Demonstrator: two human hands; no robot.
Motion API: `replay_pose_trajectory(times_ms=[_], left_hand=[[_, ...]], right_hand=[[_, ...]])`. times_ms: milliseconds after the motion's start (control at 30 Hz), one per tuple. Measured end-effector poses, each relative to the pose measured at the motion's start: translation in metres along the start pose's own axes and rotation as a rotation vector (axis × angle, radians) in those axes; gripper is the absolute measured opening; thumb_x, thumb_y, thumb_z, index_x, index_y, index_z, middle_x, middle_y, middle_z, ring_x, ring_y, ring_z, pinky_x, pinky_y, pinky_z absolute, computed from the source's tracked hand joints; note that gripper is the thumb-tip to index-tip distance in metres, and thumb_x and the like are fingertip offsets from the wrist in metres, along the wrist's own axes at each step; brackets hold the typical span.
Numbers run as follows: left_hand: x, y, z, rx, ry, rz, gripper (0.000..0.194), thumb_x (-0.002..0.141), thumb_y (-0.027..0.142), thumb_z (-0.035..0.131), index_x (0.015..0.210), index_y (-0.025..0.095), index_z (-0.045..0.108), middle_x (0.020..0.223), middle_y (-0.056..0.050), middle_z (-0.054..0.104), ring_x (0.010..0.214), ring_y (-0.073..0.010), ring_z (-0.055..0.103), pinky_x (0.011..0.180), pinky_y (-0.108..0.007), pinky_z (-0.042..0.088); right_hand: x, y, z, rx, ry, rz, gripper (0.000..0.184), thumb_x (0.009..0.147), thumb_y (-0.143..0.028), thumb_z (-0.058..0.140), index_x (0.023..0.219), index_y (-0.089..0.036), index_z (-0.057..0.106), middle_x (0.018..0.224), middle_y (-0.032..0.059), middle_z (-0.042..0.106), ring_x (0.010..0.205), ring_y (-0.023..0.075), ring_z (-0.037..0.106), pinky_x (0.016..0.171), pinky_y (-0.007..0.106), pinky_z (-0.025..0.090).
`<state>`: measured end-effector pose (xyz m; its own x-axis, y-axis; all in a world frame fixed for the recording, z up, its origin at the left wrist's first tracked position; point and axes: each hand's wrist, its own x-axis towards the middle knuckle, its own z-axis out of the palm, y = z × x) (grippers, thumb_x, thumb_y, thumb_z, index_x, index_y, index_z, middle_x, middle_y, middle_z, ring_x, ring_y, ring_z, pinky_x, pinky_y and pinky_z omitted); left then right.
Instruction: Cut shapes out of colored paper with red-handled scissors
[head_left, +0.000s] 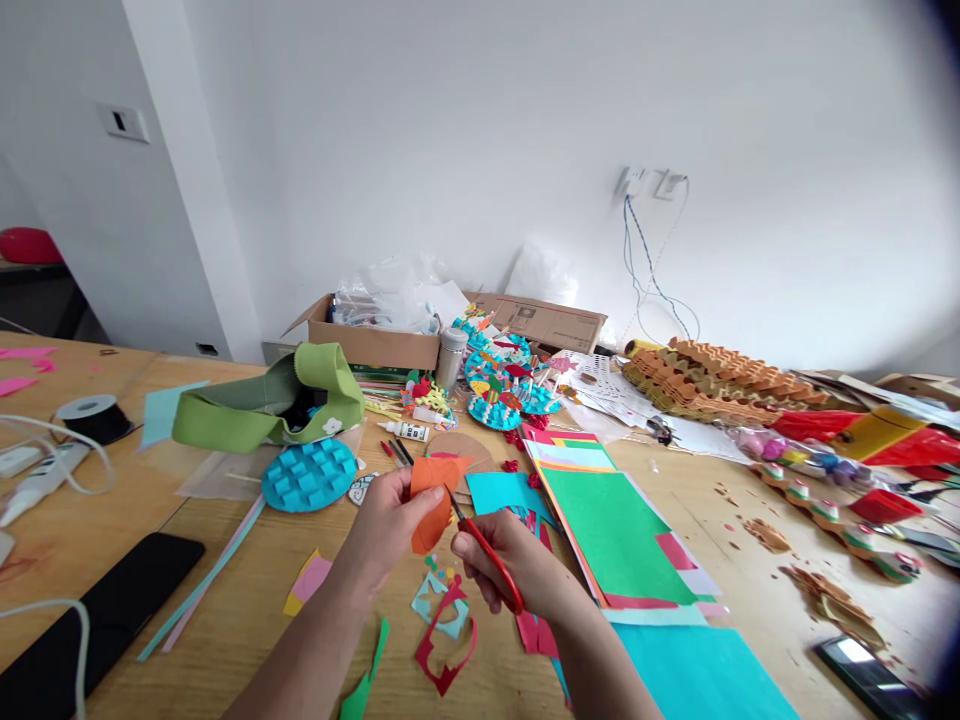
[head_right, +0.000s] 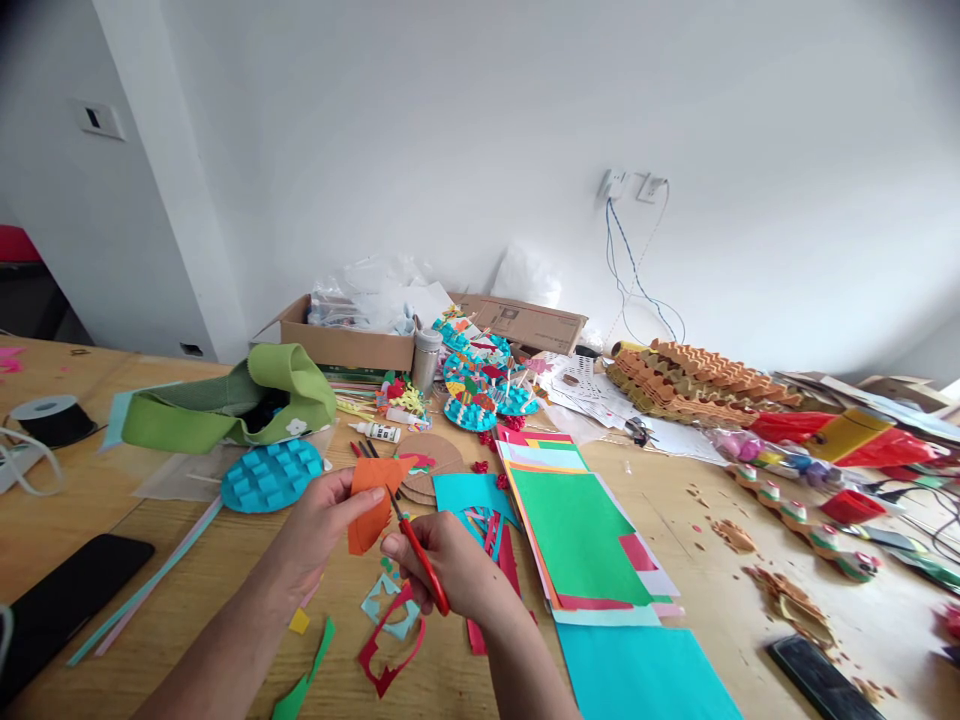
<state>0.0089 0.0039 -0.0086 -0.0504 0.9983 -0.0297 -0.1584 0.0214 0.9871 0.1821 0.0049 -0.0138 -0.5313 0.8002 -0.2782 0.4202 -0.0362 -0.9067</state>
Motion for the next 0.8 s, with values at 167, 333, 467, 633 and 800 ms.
replay_pose_trajectory(times_ms=[167,333,467,633,800], left_hand=[[0.0005,-0.0007,-0.0004,-0.049,-0.008,0.001,0.023,0.067,0.031,0.072,0.084,0.015,0.075,0.075,-0.003,0.074,0.068,-0.0189,0.062,0.064,-0.027,0.045],[0.0003,-0.0005,-0.0003,-0.044,-0.009,0.000,0.022,0.066,0.032,0.072,0.080,0.015,0.074,0.072,-0.003,0.073,0.067,-0.0192,0.062,0.063,-0.027,0.045],[0.0003,0.0003,-0.0001,-0.046,-0.007,-0.008,0.023,0.066,0.032,0.073,0.081,0.015,0.075,0.075,-0.003,0.074,0.066,-0.0189,0.062,0.062,-0.027,0.045],[-0.0012,0.0009,-0.0001,-0.034,-0.018,-0.014,0.020,0.066,0.030,0.071,0.079,0.015,0.074,0.073,-0.003,0.072,0.065,-0.0180,0.060,0.061,-0.026,0.044],[-0.0047,0.0039,0.0011,-0.028,-0.021,-0.023,0.020,0.065,0.031,0.071,0.077,0.015,0.073,0.070,-0.002,0.070,0.062,-0.0168,0.057,0.058,-0.026,0.042]], right_hand=[[0.0011,0.0030,-0.0004,0.032,-0.008,-0.025,0.057,0.078,-0.071,0.060,0.063,-0.018,0.049,0.040,-0.0056,0.047,0.032,0.0064,0.042,0.031,0.015,0.026],[-0.0007,0.0031,-0.0008,0.039,-0.014,-0.022,0.058,0.079,-0.072,0.059,0.062,-0.017,0.050,0.040,-0.0049,0.049,0.032,0.0061,0.041,0.032,0.015,0.026],[-0.0024,0.0018,-0.0019,0.040,-0.034,-0.035,0.059,0.079,-0.073,0.058,0.062,-0.017,0.050,0.041,-0.0044,0.049,0.032,0.0063,0.042,0.032,0.016,0.027],[-0.0028,0.0011,-0.0026,0.057,-0.057,-0.052,0.060,0.079,-0.074,0.057,0.063,-0.017,0.050,0.043,-0.0036,0.051,0.033,0.0069,0.043,0.032,0.016,0.027],[-0.0023,0.0021,-0.0033,0.040,-0.066,-0.063,0.059,0.080,-0.074,0.056,0.063,-0.017,0.051,0.045,-0.0032,0.053,0.034,0.0072,0.043,0.033,0.017,0.026]])
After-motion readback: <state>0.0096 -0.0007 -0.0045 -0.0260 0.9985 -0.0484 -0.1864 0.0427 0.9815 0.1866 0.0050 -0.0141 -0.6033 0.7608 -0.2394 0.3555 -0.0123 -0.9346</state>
